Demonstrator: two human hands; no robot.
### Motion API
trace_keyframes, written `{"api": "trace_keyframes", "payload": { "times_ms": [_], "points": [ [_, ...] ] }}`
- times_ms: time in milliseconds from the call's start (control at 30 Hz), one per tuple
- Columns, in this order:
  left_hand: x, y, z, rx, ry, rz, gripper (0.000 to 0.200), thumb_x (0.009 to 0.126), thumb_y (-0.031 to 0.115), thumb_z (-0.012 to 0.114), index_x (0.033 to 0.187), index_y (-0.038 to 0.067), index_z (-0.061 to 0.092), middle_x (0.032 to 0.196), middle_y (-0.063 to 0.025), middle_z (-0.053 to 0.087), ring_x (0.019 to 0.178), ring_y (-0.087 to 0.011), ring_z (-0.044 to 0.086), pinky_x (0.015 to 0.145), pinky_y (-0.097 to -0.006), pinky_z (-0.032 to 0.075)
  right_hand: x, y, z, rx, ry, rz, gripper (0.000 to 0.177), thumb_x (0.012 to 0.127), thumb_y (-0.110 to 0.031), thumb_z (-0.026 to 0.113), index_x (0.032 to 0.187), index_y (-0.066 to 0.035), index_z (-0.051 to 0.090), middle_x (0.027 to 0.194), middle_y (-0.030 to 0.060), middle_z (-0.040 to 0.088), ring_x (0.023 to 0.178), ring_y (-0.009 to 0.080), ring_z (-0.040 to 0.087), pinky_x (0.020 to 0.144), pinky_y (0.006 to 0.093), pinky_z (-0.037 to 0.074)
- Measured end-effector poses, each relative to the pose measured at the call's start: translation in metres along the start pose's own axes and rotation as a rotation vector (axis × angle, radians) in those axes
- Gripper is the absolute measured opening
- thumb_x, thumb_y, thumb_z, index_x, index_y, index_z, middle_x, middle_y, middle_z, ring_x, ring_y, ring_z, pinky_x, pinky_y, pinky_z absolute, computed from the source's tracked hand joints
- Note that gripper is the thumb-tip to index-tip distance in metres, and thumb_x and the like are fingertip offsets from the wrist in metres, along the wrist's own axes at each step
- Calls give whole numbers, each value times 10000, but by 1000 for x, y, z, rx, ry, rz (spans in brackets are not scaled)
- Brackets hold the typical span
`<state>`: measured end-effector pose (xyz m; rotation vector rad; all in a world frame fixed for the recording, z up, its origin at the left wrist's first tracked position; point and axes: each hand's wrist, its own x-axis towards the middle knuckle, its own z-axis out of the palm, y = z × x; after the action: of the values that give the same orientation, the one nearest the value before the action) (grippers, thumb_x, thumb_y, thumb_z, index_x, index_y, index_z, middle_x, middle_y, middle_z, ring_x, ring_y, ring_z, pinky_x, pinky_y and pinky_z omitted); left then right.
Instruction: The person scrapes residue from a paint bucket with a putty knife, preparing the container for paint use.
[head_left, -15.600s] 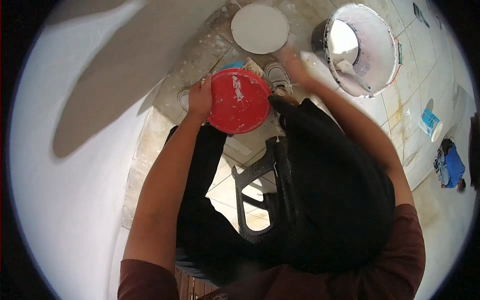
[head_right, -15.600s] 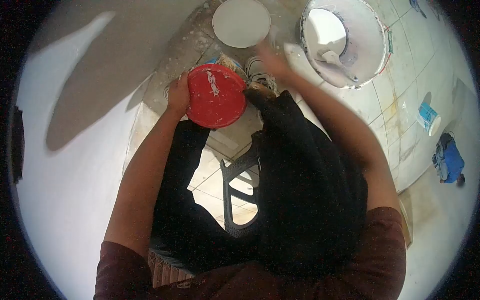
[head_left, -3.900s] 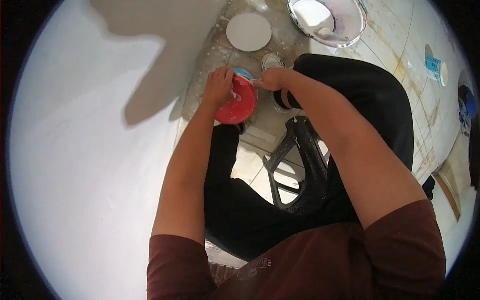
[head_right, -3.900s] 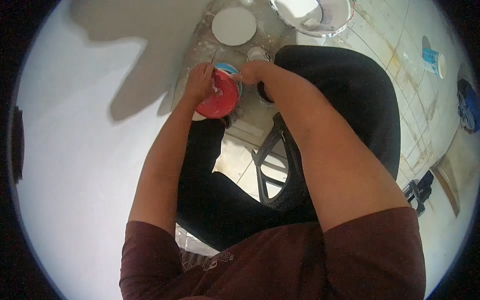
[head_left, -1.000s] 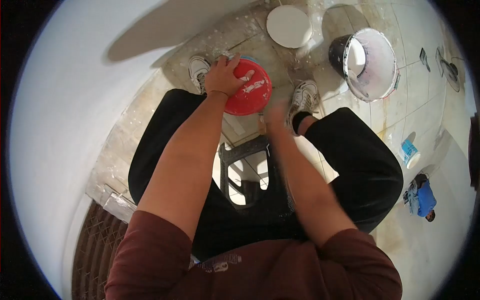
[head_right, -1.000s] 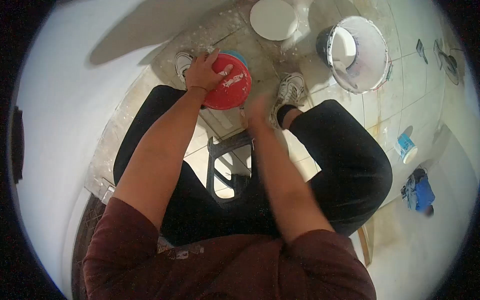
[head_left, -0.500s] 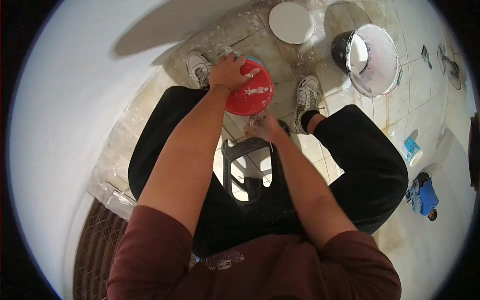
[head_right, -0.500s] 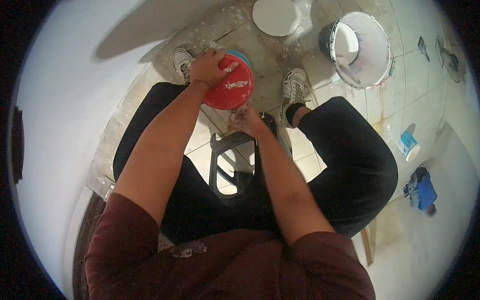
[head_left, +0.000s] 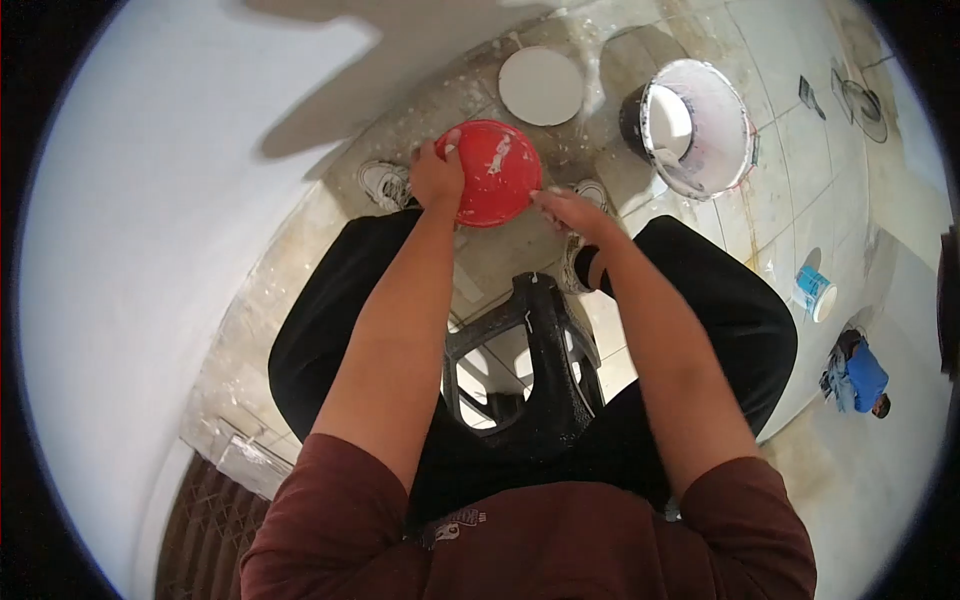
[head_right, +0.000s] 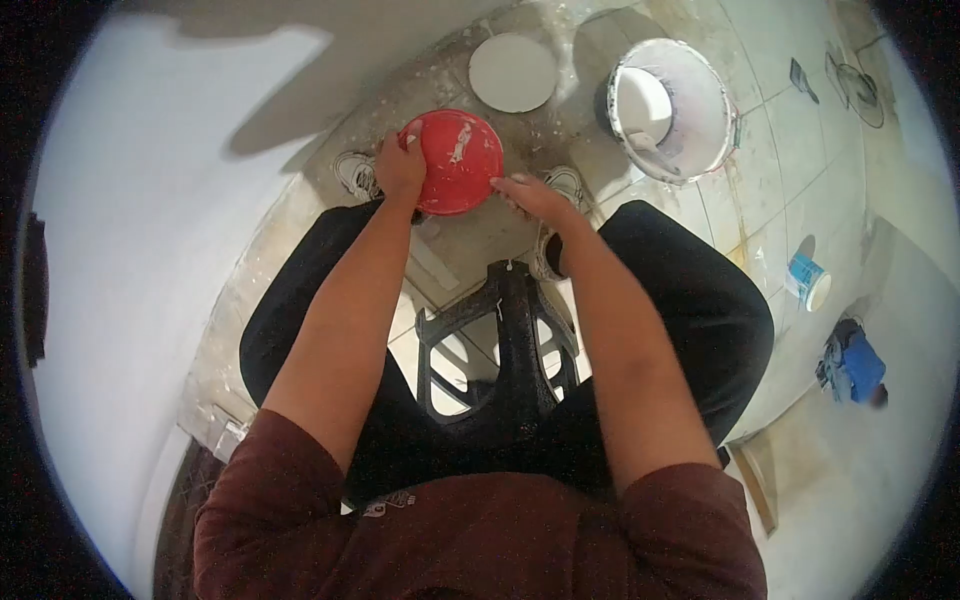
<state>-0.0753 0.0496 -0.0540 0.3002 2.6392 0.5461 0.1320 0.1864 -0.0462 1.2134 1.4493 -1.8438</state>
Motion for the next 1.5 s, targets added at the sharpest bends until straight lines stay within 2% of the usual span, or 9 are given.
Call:
{"api": "trace_keyframes", "payload": {
  "times_ms": [167, 267, 467, 1067, 1167, 1233, 1300, 1333, 1500],
  "points": [
    [5, -8, -5, -30, -37, 73, 483, 975, 496, 411, 1171, 94, 592, 1173, -214, 595, 1015, -433, 590, 839, -514, 479, 41, -57, -51, -1236, -132, -305, 795, 841, -711, 491, 1058, 38, 645, 1048, 245, 654, 1032, 402, 611, 905, 473, 464],
    [2, -14, 1, -31, -9, 129, 471, 987, 477, 392, 1172, 93, 593, 1147, -230, 605, 969, -444, 600, 827, -514, 478, 26, -72, -48, -1282, -59, -372, 802, 826, -722, 498, 1042, 36, 649, 1026, 250, 654, 1015, 409, 611, 903, 494, 462],
    [0, -8, 1, -51, 67, 110, 496, 982, 487, 399, 1172, 75, 601, 1079, -234, 634, 956, -444, 604, 825, -515, 478, -16, -57, -32, -858, 185, -191, 729, 850, -662, 521, 1000, 37, 662, 1006, 269, 655, 997, 418, 620, 901, 490, 469],
    [6, -16, 5, -46, 46, 262, 445, 975, 431, 453, 1094, 45, 638, 1036, -226, 647, 955, -423, 612, 823, -494, 487, -16, 7, -6, -653, 243, -121, 792, 874, -694, 446, 1103, 37, 647, 1092, 259, 647, 1037, 429, 614, 919, 451, 476],
    [7, -21, 9, -42, 34, 278, 448, 975, 435, 450, 1095, 46, 638, 1048, -220, 645, 958, -416, 614, 829, -490, 488, -21, -42, -34, -1069, -134, -71, 786, 892, -679, 424, 1138, 37, 633, 1074, 250, 660, 1057, 397, 617, 940, 443, 467],
    [8, -21, 7, -54, 7, 280, 448, 976, 439, 445, 1109, 55, 635, 1051, -220, 645, 959, -414, 615, 835, -487, 488, 14, -61, -66, -822, -203, -6, 752, 937, -620, 382, 1192, 54, 595, 1113, 251, 646, 1109, 367, 597, 978, 435, 445],
    [4, -18, 5, -41, 11, 264, 438, 972, 437, 451, 1125, 68, 630, 1052, -224, 644, 955, -415, 617, 831, -487, 490, 32, -79, -113, -256, -114, -49, 743, 969, -590, 314, 1226, 61, 565, 1110, 260, 641, 1116, 360, 587, 1011, 442, 416],
    [6, -18, 6, -36, 24, 258, 433, 970, 436, 453, 1132, 74, 628, 1052, -226, 643, 953, -416, 618, 830, -487, 491, 41, -60, -94, -390, 123, -230, 743, 979, -580, 284, 1229, 63, 559, 1095, 259, 647, 1097, 363, 595, 1008, 447, 417],
    [16, -19, 9, -11, -6, 276, 408, 958, 416, 470, 1148, 89, 621, 1072, -213, 641, 957, -419, 617, 830, -491, 492, 41, -11, -1, 123, 508, 22, 750, 989, -565, 228, 1267, 66, 521, 1155, 261, 615, 1147, 360, 563, 1035, 456, 390]
  ]
}}
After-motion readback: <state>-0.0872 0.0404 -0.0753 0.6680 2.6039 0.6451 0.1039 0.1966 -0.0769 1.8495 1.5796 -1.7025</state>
